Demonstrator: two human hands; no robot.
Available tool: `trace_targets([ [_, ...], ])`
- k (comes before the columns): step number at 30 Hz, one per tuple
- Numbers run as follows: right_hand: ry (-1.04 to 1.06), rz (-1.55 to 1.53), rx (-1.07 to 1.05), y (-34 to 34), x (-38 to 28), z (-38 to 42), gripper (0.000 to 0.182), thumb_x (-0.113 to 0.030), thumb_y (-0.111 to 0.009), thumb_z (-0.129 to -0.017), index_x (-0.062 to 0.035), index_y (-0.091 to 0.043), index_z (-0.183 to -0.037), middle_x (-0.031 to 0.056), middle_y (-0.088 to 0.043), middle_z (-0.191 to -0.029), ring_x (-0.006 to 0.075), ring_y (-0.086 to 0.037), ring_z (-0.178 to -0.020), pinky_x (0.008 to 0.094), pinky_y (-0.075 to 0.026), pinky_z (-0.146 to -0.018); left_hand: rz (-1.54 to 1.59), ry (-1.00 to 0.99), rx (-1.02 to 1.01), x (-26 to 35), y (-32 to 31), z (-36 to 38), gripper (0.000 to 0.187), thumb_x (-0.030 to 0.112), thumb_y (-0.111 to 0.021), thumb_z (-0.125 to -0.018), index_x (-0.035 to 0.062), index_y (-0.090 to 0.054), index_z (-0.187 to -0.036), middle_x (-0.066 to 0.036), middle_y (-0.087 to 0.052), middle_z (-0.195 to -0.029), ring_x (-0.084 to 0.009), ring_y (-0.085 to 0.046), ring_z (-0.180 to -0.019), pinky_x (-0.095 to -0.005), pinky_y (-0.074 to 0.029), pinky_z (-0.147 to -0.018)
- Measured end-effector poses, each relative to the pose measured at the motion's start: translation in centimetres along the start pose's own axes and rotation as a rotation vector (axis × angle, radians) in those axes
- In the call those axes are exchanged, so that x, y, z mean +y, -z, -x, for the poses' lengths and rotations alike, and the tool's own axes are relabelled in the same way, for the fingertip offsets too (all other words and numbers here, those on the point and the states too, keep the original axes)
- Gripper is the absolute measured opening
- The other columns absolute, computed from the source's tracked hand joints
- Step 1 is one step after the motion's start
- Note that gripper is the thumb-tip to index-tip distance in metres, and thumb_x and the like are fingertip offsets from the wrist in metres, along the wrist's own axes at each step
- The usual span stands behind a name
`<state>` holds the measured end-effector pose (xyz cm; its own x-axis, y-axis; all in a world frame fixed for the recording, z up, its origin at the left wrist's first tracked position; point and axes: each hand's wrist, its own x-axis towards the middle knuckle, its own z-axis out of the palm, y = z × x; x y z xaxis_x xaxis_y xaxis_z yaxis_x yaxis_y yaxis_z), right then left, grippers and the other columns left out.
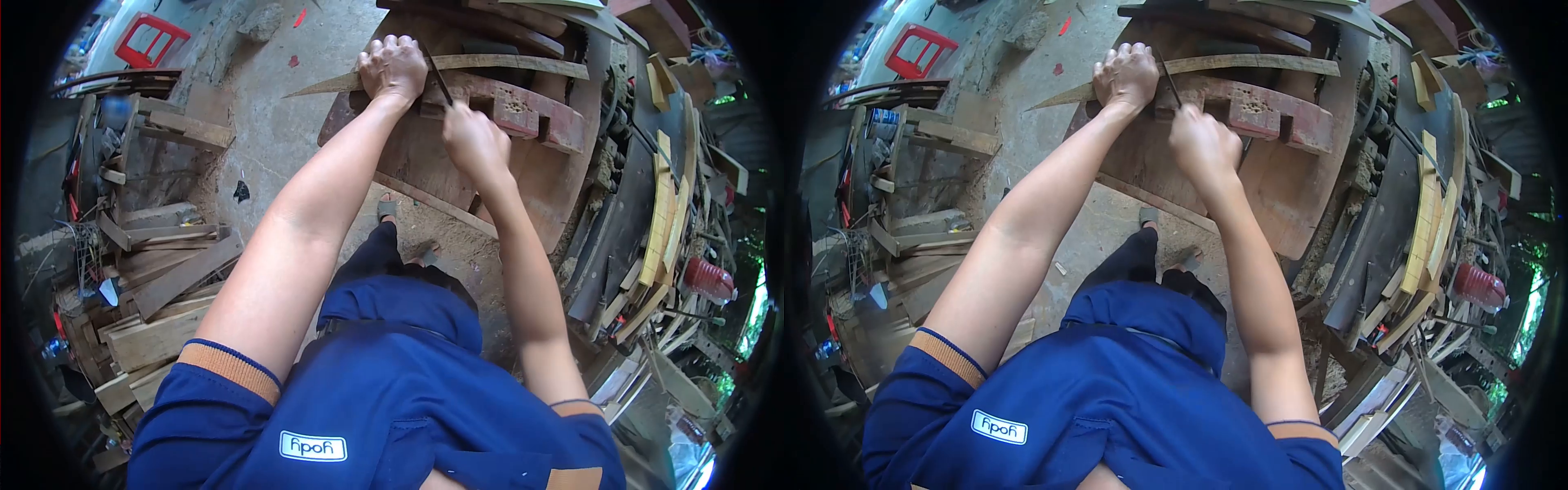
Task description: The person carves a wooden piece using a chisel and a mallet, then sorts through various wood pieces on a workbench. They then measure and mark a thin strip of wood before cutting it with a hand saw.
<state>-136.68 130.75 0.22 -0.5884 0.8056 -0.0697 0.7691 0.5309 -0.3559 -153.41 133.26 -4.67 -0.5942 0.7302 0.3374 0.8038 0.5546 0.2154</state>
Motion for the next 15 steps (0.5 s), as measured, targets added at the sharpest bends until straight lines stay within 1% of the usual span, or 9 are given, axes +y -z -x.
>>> trace_targets([
  [3,-0.009,0.06,0.062,-1.5,-0.6,-2.7,0.021,-0.022,-0.046,-0.091,-0.006,-0.059,-0.086,0.0213,-0.068,-0.078,0.0371,-0.069,-0.074,0.0476,-0.055,-0.066,-0.018,0.006,-0.021,0.0,0.3,-0.1,0.032,0.035,-0.044,-0.095,0.0127,-0.067,-0.095,-0.007,-0.066,-0.103,-0.0262,-0.061,-0.102,-0.0454,-0.044,-0.088],
  [5,-0.006,0.029,0.057,-0.1,-0.3,1.0,0.019,-0.021,-0.046,-0.09,-0.0059,-0.058,-0.087,0.0216,-0.068,-0.078,0.0375,-0.069,-0.074,0.0481,-0.055,-0.066,-0.015,0.021,-0.035,0.3,0.3,-0.2,0.032,0.035,-0.044,-0.095,0.0128,-0.067,-0.095,-0.007,-0.066,-0.103,-0.0261,-0.061,-0.102,-0.0452,-0.044,-0.088],
  [7,-0.087,0.061,-0.098,1.5,-0.2,5.0,0.022,-0.025,-0.046,-0.093,-0.006,-0.056,-0.089,0.0217,-0.068,-0.076,0.0383,-0.068,-0.072,0.05,-0.054,-0.063,-0.027,-0.008,-0.004,0.1,0.4,0.1,0.03,0.034,-0.045,-0.095,0.0133,-0.067,-0.095,-0.007,-0.066,-0.103,-0.026,-0.061,-0.102,-0.0448,-0.044,-0.088],
  [8,-0.072,0.061,-0.109,1.5,-0.3,4.8,0.022,-0.025,-0.046,-0.093,-0.006,-0.056,-0.089,0.0217,-0.068,-0.076,0.0383,-0.068,-0.072,0.05,-0.054,-0.063,-0.026,-0.003,0.026,0.0,0.1,0.1,0.03,0.034,-0.045,-0.094,0.0132,-0.066,-0.096,-0.007,-0.066,-0.103,-0.0261,-0.061,-0.102,-0.0443,-0.044,-0.088],
  [10,-0.052,0.067,-0.068,1.5,-0.1,4.7,0.02,-0.024,-0.047,-0.092,-0.0062,-0.056,-0.09,0.0213,-0.068,-0.076,0.0383,-0.068,-0.073,0.0494,-0.054,-0.064,-0.01,-0.001,-0.013,0.0,0.2,0.0,0.031,0.034,-0.045,-0.095,0.013,-0.067,-0.095,-0.007,-0.066,-0.103,-0.0259,-0.061,-0.102,-0.0447,-0.043,-0.089],
  [11,-0.041,0.045,-0.016,1.1,-0.3,2.7,0.018,-0.022,-0.049,-0.09,-0.0061,-0.057,-0.088,0.0212,-0.068,-0.077,0.0383,-0.068,-0.074,0.0484,-0.054,-0.065,-0.006,-0.012,-0.009,0.2,0.4,0.0,0.031,0.034,-0.045,-0.095,0.013,-0.067,-0.095,-0.007,-0.066,-0.103,-0.0259,-0.061,-0.102,-0.0447,-0.043,-0.089],
  [12,0.016,0.004,0.026,0.0,0.0,0.2,0.019,-0.02,-0.048,-0.09,-0.0057,-0.059,-0.086,0.0204,-0.069,-0.078,0.038,-0.069,-0.074,0.0473,-0.055,-0.067,-0.004,-0.007,-0.008,0.2,0.3,0.0,0.031,0.034,-0.044,-0.095,0.0129,-0.067,-0.094,-0.007,-0.066,-0.102,-0.0259,-0.061,-0.102,-0.0451,-0.043,-0.088],
  [13,-0.004,0.034,0.018,-1.0,-0.3,-2.1,0.02,-0.02,-0.048,-0.089,-0.0053,-0.06,-0.083,0.0206,-0.069,-0.079,0.0372,-0.069,-0.074,0.0467,-0.055,-0.067,-0.006,0.003,-0.006,0.2,0.3,0.1,0.032,0.035,-0.044,-0.095,0.0128,-0.067,-0.094,-0.007,-0.066,-0.102,-0.026,-0.061,-0.102,-0.0454,-0.043,-0.088],
  [15,-0.006,0.033,0.046,-1.1,-0.7,-2.1,0.02,-0.02,-0.047,-0.089,-0.0051,-0.06,-0.084,0.0211,-0.069,-0.079,0.0369,-0.069,-0.075,0.0466,-0.055,-0.067,-0.013,-0.001,-0.002,-0.1,0.2,-0.1,0.032,0.035,-0.044,-0.095,0.0128,-0.067,-0.094,-0.007,-0.066,-0.102,-0.026,-0.061,-0.102,-0.0457,-0.043,-0.088],
])
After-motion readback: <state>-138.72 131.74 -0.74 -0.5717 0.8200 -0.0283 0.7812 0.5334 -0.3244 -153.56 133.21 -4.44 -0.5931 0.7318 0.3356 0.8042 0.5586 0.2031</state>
